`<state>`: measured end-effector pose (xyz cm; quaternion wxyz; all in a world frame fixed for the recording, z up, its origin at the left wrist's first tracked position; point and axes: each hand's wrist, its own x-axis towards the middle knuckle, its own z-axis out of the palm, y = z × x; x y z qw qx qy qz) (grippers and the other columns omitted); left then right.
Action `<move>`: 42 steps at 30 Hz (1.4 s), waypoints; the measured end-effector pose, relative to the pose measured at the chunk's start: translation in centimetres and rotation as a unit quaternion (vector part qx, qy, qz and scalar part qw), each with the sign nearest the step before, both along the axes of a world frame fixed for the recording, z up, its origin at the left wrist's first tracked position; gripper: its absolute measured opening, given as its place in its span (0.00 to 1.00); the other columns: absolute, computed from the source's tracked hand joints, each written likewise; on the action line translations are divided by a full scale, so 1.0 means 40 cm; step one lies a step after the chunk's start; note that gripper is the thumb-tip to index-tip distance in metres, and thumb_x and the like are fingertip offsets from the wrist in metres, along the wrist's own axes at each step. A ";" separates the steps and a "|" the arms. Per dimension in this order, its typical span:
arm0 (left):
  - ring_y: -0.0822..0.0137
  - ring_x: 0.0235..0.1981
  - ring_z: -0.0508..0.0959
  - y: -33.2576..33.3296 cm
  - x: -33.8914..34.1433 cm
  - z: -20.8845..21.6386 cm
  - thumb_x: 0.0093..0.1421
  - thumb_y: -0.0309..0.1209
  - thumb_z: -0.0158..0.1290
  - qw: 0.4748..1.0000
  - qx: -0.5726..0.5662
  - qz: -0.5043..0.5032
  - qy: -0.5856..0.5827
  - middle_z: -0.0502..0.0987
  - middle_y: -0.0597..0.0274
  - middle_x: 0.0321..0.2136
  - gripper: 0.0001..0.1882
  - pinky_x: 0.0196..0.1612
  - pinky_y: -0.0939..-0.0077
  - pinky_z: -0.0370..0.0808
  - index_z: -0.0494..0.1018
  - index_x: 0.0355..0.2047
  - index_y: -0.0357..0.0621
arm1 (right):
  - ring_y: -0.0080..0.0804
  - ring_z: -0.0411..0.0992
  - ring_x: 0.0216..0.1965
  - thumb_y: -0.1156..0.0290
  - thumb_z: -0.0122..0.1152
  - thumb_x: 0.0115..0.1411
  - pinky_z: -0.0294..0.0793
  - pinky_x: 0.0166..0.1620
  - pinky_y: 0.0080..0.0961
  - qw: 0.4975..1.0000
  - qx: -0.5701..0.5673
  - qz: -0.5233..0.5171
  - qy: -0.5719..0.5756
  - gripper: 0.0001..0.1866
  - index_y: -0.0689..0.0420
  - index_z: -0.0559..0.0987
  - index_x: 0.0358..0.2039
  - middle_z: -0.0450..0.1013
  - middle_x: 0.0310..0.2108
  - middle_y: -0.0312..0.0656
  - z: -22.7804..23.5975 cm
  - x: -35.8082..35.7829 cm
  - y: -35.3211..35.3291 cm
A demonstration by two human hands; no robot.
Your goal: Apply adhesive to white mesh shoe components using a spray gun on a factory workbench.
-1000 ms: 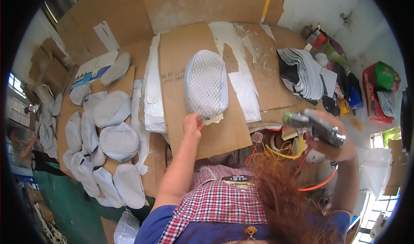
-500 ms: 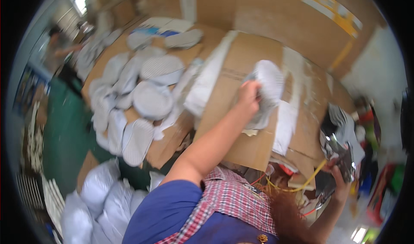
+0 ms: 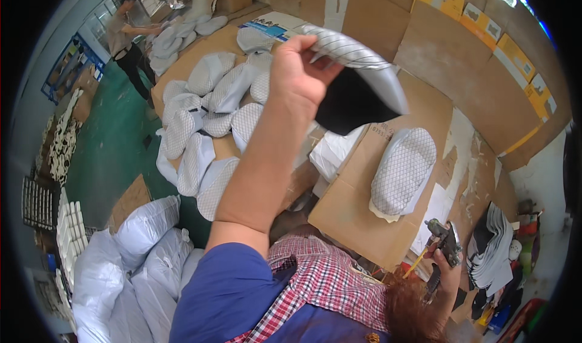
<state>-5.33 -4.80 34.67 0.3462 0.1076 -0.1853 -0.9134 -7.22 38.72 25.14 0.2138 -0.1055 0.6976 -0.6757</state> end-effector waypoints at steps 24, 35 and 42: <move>0.68 0.24 0.71 -0.090 -0.195 -0.682 0.51 0.30 0.49 0.913 -0.164 -0.169 -0.333 0.71 0.63 0.27 0.12 0.27 0.76 0.70 0.67 0.37 0.43 | 0.21 0.67 0.30 0.69 0.57 0.52 0.67 0.34 0.18 0.990 0.063 -0.126 0.033 0.28 0.61 0.61 0.53 0.69 0.29 0.36 0.080 0.113 -0.119; 0.51 0.46 0.63 0.435 -0.083 -0.700 0.42 0.35 0.56 0.573 -0.779 -0.123 -0.224 0.66 0.52 0.43 0.18 0.51 0.61 0.60 0.74 0.35 0.44 | 0.21 0.66 0.26 0.74 0.57 0.50 0.65 0.31 0.17 0.981 0.057 -0.157 0.096 0.30 0.63 0.60 0.54 0.68 0.27 0.37 0.187 0.166 -0.052; 0.53 0.47 0.64 0.433 -0.054 -0.707 0.44 0.30 0.54 0.577 -0.771 -0.157 -0.219 0.65 0.53 0.44 0.13 0.49 0.65 0.63 0.74 0.33 0.44 | 0.21 0.67 0.27 0.72 0.60 0.48 0.66 0.32 0.17 0.980 0.116 -0.140 0.082 0.32 0.63 0.61 0.53 0.68 0.26 0.37 0.196 0.211 -0.003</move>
